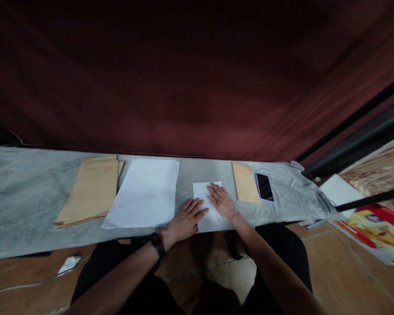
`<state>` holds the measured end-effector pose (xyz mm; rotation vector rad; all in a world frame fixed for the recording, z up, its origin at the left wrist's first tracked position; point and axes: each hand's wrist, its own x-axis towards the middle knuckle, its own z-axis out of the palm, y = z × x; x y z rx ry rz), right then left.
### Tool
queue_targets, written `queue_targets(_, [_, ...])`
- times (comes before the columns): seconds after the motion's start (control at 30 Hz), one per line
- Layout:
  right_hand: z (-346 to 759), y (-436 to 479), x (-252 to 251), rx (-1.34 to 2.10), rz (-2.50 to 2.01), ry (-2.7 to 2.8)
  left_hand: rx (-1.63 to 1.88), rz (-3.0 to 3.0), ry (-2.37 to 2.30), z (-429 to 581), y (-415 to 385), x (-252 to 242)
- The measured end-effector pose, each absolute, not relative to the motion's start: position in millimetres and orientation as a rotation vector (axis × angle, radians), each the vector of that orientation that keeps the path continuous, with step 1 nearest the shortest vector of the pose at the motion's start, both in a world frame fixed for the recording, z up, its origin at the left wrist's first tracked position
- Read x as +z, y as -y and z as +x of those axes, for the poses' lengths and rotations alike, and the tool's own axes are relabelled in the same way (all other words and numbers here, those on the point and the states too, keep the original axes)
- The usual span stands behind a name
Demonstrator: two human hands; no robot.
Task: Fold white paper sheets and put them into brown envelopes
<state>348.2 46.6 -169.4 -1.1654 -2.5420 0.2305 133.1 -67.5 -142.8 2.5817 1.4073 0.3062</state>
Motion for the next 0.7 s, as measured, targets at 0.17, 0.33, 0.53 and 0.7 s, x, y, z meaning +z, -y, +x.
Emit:
queue_targets(0.17, [370.3,-47.7,-171.4,0.24,-1.184,2.447,0.329,2.586,-1.396,130.3,67.4,-142.6])
queue_targets(0.33, [405.1,-29.5,-171.1,0.428,-1.118,2.399,0.433,2.505,-1.425,127.7,64.2,-143.8])
queue_targets(0.53, [440.0,-7.2,-166.1,0.641,-1.039,2.321,0.718,2.223,-1.536,126.1,54.8,-140.4])
queue_targets(0.7, [417.7,-20.1,-167.9,0.554,-1.173,2.131,0.847,2.019,-1.74,135.3,43.8,-139.2])
